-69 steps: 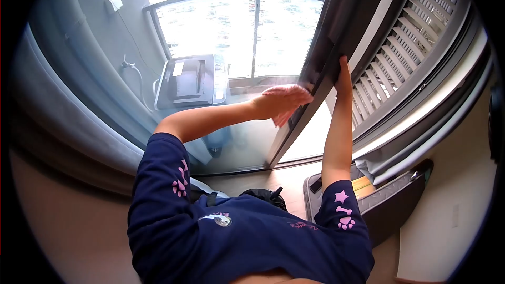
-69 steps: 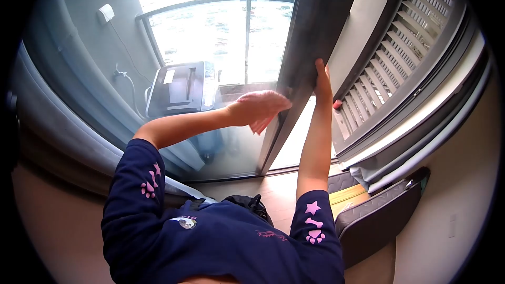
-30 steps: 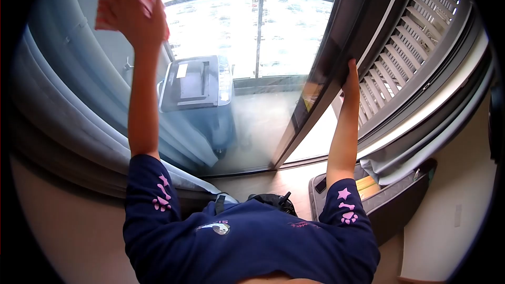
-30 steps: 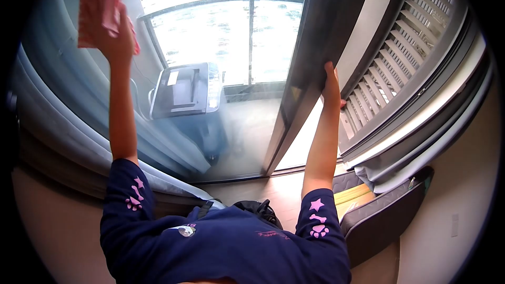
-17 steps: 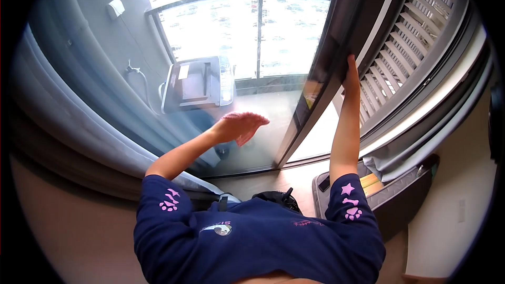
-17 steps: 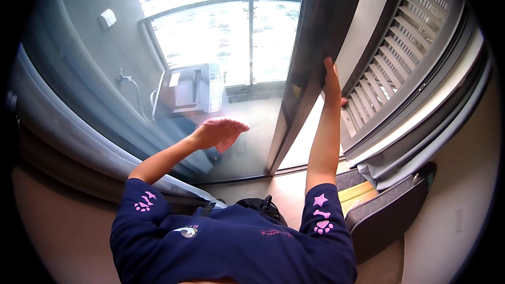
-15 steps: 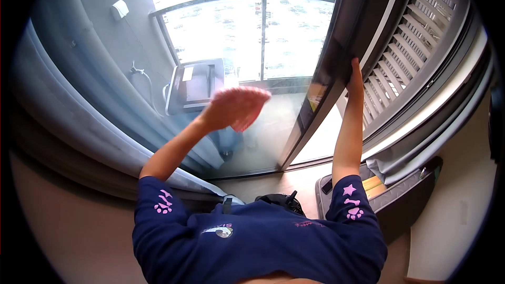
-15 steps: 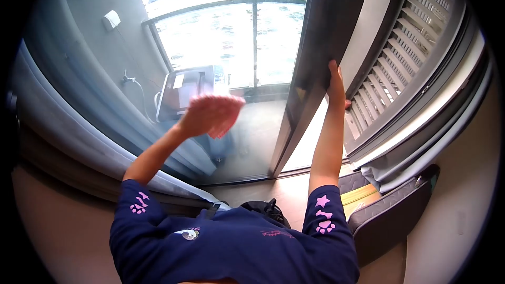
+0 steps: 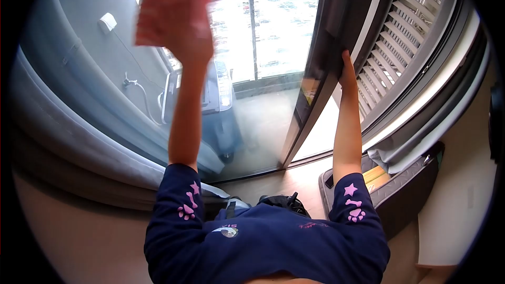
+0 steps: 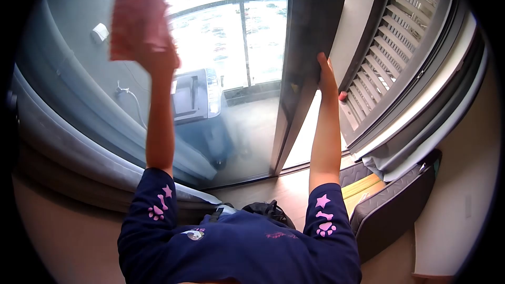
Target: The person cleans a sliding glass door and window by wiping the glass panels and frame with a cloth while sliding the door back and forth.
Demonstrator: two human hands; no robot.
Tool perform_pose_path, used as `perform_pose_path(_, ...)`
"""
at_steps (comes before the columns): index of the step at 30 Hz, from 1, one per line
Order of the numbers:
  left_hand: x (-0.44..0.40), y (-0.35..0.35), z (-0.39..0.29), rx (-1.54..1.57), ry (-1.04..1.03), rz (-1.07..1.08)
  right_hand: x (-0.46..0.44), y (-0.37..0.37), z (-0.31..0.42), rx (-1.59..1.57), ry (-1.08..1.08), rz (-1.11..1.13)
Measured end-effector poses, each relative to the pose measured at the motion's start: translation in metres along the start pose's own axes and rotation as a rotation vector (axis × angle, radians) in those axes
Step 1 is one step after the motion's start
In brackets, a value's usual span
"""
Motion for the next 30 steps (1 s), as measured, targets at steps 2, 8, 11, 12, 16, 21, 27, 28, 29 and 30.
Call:
perform_pose_path(2, 0.038, -0.024, -0.105, 0.220, -0.327, 0.226, 0.005, -0.003, 0.003, 0.024, -0.024, -0.035)
perform_pose_path(8, 0.071, -0.014, -0.119, 0.151, -0.615, 0.341, 0.004, 0.012, -0.007, -0.031, -0.012, 0.112)
perform_pose_path(11, 0.033, 0.020, -0.014, 0.111, -0.458, 0.332, -0.005, 0.027, -0.027, -0.072, 0.004, 0.019)
perform_pose_path(12, 0.014, 0.034, 0.029, -0.033, -0.473, 0.131, -0.007, 0.033, -0.031, -0.062, 0.008, 0.000)
perform_pose_path(16, -0.059, 0.112, 0.203, 0.208, 0.329, -0.274, -0.010, 0.044, -0.037, 0.050, -0.027, -0.093)
perform_pose_path(21, -0.090, 0.111, 0.235, -0.154, 0.654, -0.342, 0.005, 0.012, -0.010, 0.064, -0.061, -0.122)
perform_pose_path(27, -0.094, -0.001, -0.045, -0.076, -0.190, 0.022, -0.006, 0.042, -0.041, 0.074, 0.045, -0.108)
perform_pose_path(28, -0.082, -0.003, -0.094, 0.131, -0.329, 0.018, -0.009, 0.049, -0.045, 0.078, 0.066, -0.110)
perform_pose_path(29, -0.068, -0.018, -0.129, 0.343, -0.397, 0.100, -0.007, 0.045, -0.023, 0.104, 0.234, -0.187)
perform_pose_path(30, -0.058, -0.027, -0.154, 0.479, -0.505, 0.140, 0.003, 0.022, 0.013, 0.126, 0.403, -0.263)
Point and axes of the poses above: each hand's wrist, its own x-axis away from the middle knuckle, its own y-axis out of the back of the hand, z = x × y, the point moved 5 cm from there along -x, towards the middle knuckle, and after that the axes turned 6 degrees about z, right-handed, at the moved point
